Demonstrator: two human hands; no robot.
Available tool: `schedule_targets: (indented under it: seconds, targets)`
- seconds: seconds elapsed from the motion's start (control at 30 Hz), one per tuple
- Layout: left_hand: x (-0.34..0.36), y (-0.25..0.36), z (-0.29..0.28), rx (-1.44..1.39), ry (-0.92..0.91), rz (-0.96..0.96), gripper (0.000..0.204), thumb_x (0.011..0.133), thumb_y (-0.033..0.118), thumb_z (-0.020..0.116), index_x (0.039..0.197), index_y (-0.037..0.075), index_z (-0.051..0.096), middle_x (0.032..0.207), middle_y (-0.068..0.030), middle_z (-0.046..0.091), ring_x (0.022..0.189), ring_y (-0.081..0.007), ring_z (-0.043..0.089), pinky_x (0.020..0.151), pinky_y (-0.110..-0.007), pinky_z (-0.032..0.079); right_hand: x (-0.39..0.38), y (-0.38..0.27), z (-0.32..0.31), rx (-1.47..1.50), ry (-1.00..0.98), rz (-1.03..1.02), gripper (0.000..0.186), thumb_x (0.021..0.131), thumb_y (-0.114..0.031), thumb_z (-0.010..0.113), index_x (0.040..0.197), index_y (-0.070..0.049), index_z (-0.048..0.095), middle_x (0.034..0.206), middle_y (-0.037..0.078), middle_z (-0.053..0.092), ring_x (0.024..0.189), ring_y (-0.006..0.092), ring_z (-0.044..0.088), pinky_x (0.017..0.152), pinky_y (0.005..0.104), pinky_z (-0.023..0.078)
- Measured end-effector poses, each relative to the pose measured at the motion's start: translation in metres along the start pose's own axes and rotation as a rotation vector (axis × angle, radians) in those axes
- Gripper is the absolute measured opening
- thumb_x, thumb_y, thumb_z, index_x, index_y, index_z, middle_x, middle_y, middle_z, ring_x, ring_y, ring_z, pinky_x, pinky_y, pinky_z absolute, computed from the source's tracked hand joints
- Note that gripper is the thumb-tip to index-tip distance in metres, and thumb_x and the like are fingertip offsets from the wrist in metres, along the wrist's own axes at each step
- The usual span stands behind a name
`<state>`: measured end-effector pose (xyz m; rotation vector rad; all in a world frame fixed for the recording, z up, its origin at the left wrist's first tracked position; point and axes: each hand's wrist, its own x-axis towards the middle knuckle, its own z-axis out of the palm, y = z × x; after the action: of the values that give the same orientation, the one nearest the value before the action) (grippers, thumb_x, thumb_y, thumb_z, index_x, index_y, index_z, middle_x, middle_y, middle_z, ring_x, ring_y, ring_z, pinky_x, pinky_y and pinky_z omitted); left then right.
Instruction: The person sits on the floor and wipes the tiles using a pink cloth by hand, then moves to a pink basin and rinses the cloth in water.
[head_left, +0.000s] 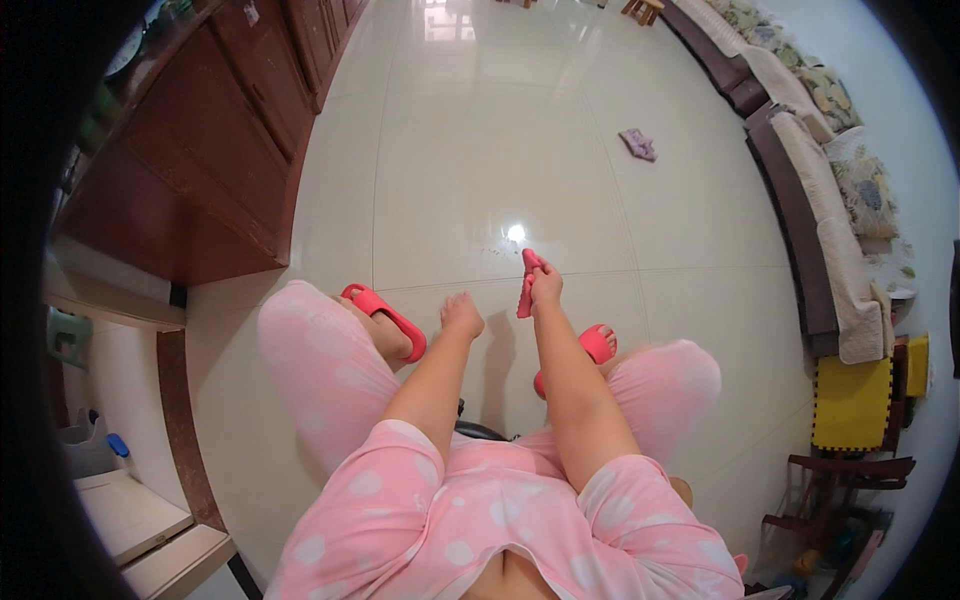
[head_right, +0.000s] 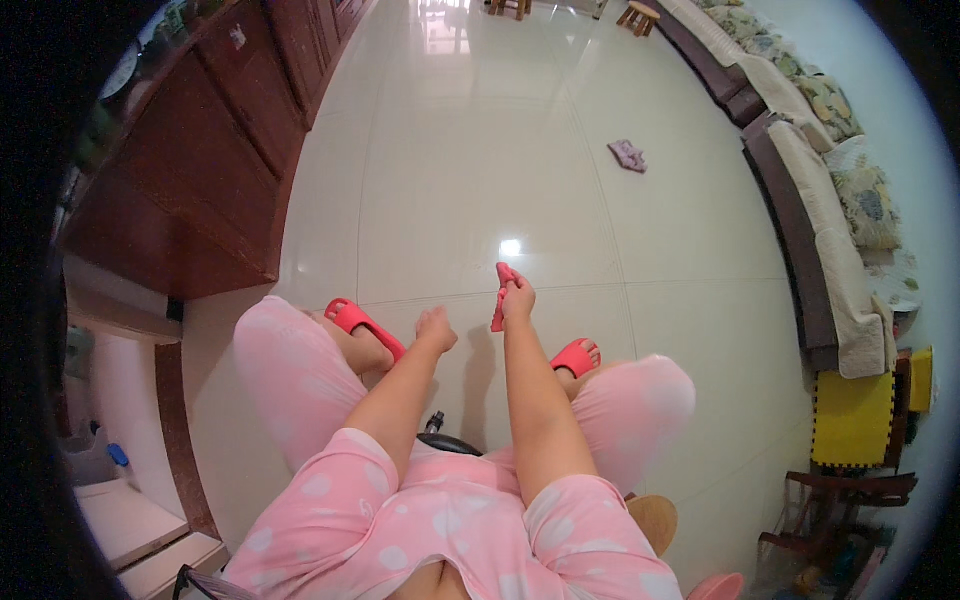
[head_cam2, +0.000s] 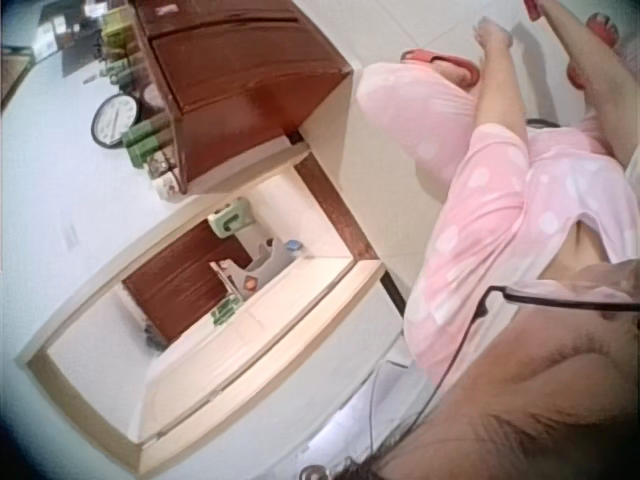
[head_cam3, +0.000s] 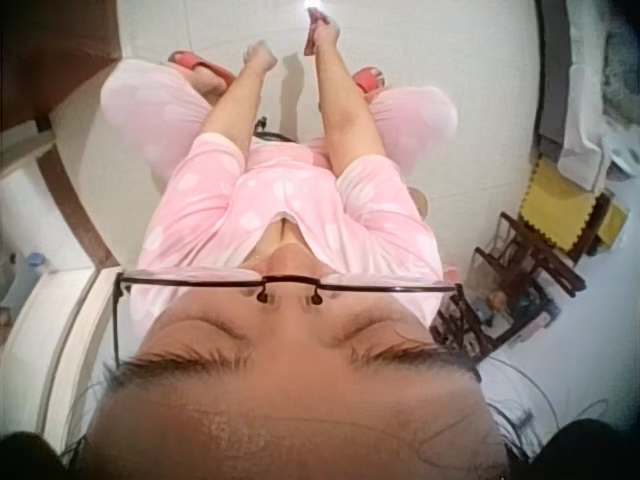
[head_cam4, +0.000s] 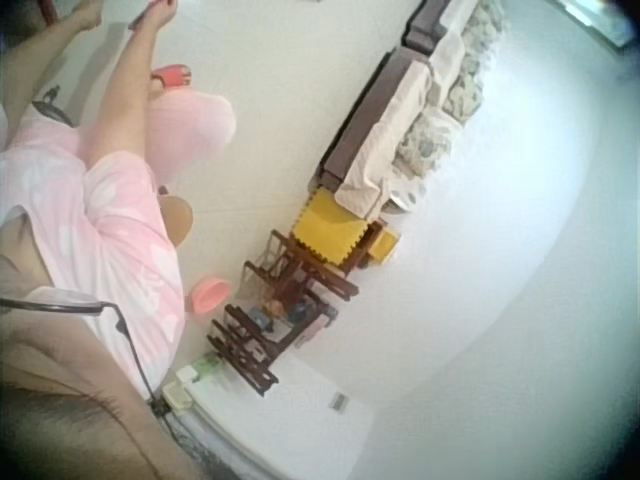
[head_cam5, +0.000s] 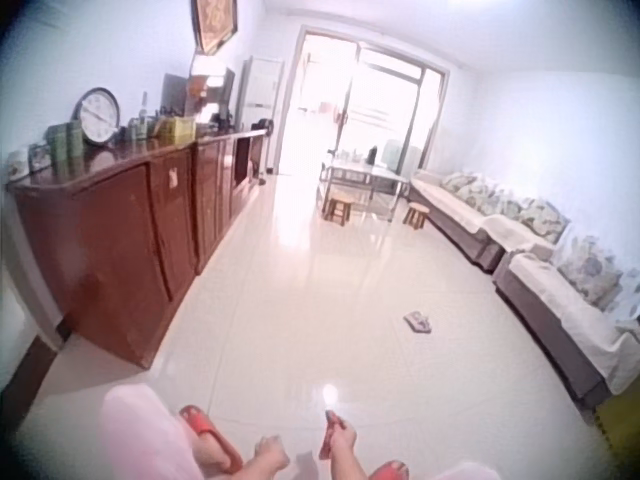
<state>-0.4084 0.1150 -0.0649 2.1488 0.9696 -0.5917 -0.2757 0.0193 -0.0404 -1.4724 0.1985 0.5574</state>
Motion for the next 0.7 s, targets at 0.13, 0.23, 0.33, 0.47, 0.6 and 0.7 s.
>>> schedule_targets:
  seconds: [0.13,0.23,0.33,0.47,0.6,0.7]
  targets:
    - [0.000,-0.010,0.022,0.109,-0.047,-0.016,0.072,0.079,0.009,0.051,0.142,0.007,0.019,0.148,-0.0113,0.021,0.137,-0.0323,0.016,0.111,-0.043,0.016,0.019,0.018,-0.010,0.062,0.086,0.080,0.030,0.091,-0.002,0.040,0.116,-0.004,0.056,0.064,0.000,0.052,0.047,0.0063,0.043,0.041,0.0219,0.038]
    - [0.018,-0.019,0.038,0.119,-0.023,-0.059,0.079,0.076,0.007,0.054,0.144,0.009,0.013,0.149,-0.0150,0.013,0.138,-0.0343,0.012,0.112,-0.042,0.014,0.047,0.045,-0.046,0.161,0.233,0.051,0.027,0.092,-0.002,0.041,0.111,-0.005,0.060,0.065,-0.002,0.052,0.046,0.0061,0.041,0.039,0.0206,0.035]
    - [0.034,-0.021,0.029,0.153,-0.006,-0.074,0.090,0.075,0.015,0.064,0.145,0.011,0.008,0.150,-0.0170,0.007,0.139,-0.0353,0.008,0.112,-0.042,0.014,0.075,0.059,-0.090,0.137,0.328,0.096,0.026,0.093,-0.003,0.040,0.111,-0.005,0.059,0.080,0.000,0.060,0.047,0.0045,0.040,0.038,0.0196,0.032]
    - [0.056,-0.026,-0.003,0.216,0.026,-0.131,0.106,0.069,0.028,0.074,0.146,0.015,0.003,0.151,-0.0159,0.000,0.139,-0.0343,0.003,0.112,-0.043,0.013,0.117,0.055,-0.120,0.115,0.359,-0.022,0.029,0.094,-0.003,0.036,0.115,-0.005,0.056,0.107,0.002,0.064,0.046,0.0025,0.036,0.037,0.0185,0.029]
    - [0.063,-0.038,-0.038,0.337,0.065,-0.264,0.120,0.062,0.046,0.077,0.145,0.016,-0.004,0.151,-0.0158,-0.007,0.139,-0.0346,-0.003,0.112,-0.045,0.010,0.139,0.049,-0.106,0.077,0.386,-0.041,0.032,0.095,-0.003,0.033,0.118,-0.005,0.055,0.115,-0.001,0.062,0.045,0.0004,0.032,0.037,0.0165,0.026]
    - [0.070,-0.050,-0.035,0.386,0.059,-0.245,0.126,0.060,0.054,0.076,0.145,0.016,-0.009,0.150,-0.0184,-0.011,0.139,-0.0361,-0.006,0.112,-0.046,0.009,0.155,0.066,-0.097,0.015,0.262,-0.071,0.032,0.093,-0.003,0.036,0.121,-0.003,0.052,0.122,0.001,0.057,0.066,0.0072,0.053,0.054,0.0200,0.044]
